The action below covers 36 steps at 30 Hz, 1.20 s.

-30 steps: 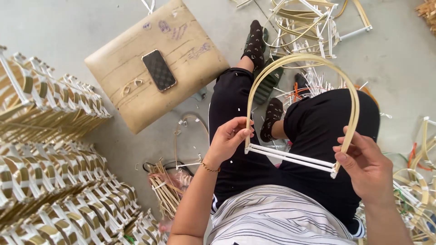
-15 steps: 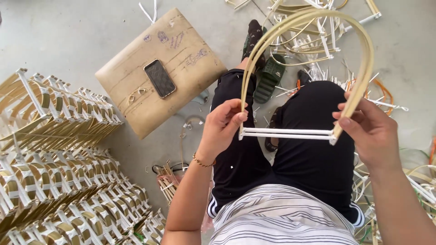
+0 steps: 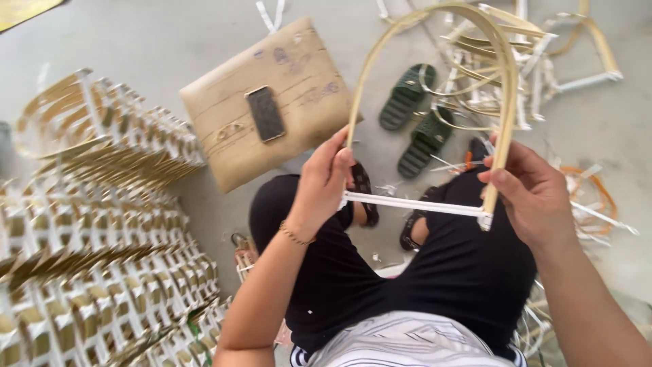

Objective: The person assembles lantern frames by gluing white plastic strips to curved bamboo pieces, trimming the excess with shears, and securing the joints with white tape.

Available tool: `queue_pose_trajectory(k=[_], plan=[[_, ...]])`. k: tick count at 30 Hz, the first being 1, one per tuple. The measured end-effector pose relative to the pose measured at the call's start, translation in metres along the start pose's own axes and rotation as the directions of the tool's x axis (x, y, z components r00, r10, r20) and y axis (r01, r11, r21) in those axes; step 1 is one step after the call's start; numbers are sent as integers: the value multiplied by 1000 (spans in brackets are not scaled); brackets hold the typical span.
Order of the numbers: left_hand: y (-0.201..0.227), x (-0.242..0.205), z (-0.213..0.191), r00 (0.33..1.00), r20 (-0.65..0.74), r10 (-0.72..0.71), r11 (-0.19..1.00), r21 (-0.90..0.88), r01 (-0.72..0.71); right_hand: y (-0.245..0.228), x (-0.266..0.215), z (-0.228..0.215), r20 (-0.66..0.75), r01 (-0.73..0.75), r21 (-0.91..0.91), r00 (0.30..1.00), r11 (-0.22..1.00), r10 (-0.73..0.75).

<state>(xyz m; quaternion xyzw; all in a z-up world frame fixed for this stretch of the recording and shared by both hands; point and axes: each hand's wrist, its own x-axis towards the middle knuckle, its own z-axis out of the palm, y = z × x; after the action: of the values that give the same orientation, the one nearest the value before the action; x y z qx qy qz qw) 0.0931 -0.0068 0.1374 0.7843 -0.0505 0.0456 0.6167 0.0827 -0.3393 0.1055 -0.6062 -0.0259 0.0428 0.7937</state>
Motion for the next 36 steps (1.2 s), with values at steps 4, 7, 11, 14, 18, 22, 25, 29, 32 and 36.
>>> queue_pose_trajectory(k=[4,7,11,14,18,22,25,29,32,36], plan=[[-37,22,3,989,-99,-107,972,-221,83,7,37,10,34,-62,84,998,995,60],[-52,35,-1,978,-67,-196,874,-464,144,7,56,19,-1,-103,-19,995,995,103],[-76,57,-10,968,-10,-253,768,-611,194,13,79,30,-48,-160,-133,987,978,154],[-91,65,-17,958,-3,-288,722,-657,215,25,96,35,-61,-208,-148,978,967,201],[-111,67,-23,940,-9,-341,680,-693,240,43,114,38,-36,-234,-108,972,966,232],[-126,68,-27,923,-42,-383,682,-687,252,60,134,38,3,-266,-58,964,962,267],[-125,66,-29,905,-103,-412,744,-612,269,63,142,46,26,-297,-43,954,954,298],[-121,62,-36,894,-165,-417,805,-523,279,54,145,74,67,-316,20,947,949,314],[-121,61,-38,908,-167,-384,818,-518,250,51,141,78,83,-301,44,951,953,297],[-116,61,-33,930,-137,-340,836,-497,232,45,128,73,67,-269,49,962,962,265]])
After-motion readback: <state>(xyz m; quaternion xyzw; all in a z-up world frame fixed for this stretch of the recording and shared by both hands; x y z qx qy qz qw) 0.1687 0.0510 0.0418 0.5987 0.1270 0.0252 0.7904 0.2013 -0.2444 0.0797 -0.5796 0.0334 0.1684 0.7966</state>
